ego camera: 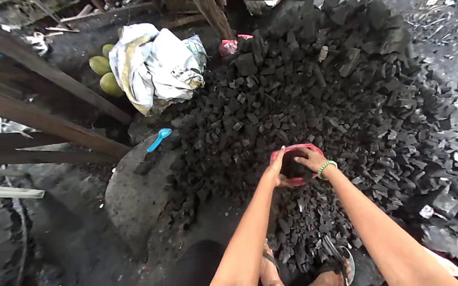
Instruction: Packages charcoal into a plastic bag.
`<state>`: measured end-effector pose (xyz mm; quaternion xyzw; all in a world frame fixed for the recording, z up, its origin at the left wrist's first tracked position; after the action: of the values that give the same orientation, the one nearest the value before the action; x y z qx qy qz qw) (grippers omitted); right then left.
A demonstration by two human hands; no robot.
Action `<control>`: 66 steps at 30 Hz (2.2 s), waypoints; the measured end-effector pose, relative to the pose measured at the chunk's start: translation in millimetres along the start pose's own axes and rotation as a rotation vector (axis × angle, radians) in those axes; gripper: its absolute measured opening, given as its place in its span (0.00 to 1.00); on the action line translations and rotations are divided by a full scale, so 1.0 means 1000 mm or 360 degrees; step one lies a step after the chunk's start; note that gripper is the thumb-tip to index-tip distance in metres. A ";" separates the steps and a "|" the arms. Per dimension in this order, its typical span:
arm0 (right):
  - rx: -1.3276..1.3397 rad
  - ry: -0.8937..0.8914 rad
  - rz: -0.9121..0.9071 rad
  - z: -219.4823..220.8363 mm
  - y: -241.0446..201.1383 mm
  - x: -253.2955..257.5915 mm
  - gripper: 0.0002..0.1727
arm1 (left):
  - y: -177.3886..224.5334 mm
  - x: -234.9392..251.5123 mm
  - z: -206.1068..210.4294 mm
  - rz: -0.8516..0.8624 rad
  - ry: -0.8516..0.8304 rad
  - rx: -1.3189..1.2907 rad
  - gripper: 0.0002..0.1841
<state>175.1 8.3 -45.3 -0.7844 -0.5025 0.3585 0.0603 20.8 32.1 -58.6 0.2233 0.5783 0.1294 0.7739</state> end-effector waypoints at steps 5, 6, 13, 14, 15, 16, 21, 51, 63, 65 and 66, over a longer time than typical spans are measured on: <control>-0.0078 0.0081 -0.0385 -0.022 -0.025 -0.024 0.28 | 0.034 -0.029 -0.005 0.0244 -0.0108 0.0580 0.40; 0.0188 0.0215 -0.0447 -0.029 -0.017 -0.034 0.25 | 0.037 -0.037 -0.004 0.0289 -0.0192 0.0659 0.38; 0.1439 0.1434 0.1203 0.095 0.190 -0.170 0.25 | -0.079 -0.079 -0.039 0.0691 0.0058 -0.0366 0.24; 0.1338 0.1454 0.1490 0.127 0.206 -0.193 0.26 | -0.126 -0.073 -0.049 0.0518 0.0216 -0.0475 0.25; 0.1256 0.1403 0.1724 0.156 0.216 -0.209 0.29 | -0.172 -0.070 -0.055 0.0282 0.0361 -0.0530 0.26; 0.1229 0.1288 0.1904 0.179 0.217 -0.220 0.33 | -0.213 -0.072 -0.057 0.0027 0.0479 -0.0533 0.28; 0.1219 0.0747 0.1712 0.196 0.166 -0.205 0.34 | -0.318 -0.081 -0.063 -0.0524 0.0720 -0.0314 0.38; 0.1013 0.0540 0.1399 0.165 0.082 -0.090 0.64 | -0.161 0.008 -0.016 -0.0232 0.0453 -0.0675 0.33; 0.1631 0.0640 0.0946 0.192 0.105 -0.106 0.34 | -0.177 -0.010 0.017 0.0226 0.0316 0.0895 0.28; 0.2117 0.0580 0.0909 0.199 0.112 -0.113 0.28 | -0.176 -0.027 0.036 0.0249 0.0108 0.1010 0.30; 0.2346 0.0560 0.0917 0.200 0.113 -0.116 0.26 | -0.176 -0.034 0.043 0.0240 -0.0021 0.1040 0.31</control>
<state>107.0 -196.6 -185.6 -0.6865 0.1015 0.4704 0.5451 41.2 -144.2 -106.9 0.5027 0.5659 -0.0073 0.6534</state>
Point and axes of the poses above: each hand's wrist, its own x-axis towards the middle knuckle, its own z-axis out of the palm, y = z × x, the point moved 7 cm from there along x, towards the middle knuckle, and after that the axes turned 14 degrees about -x, right-handed, at the moved point
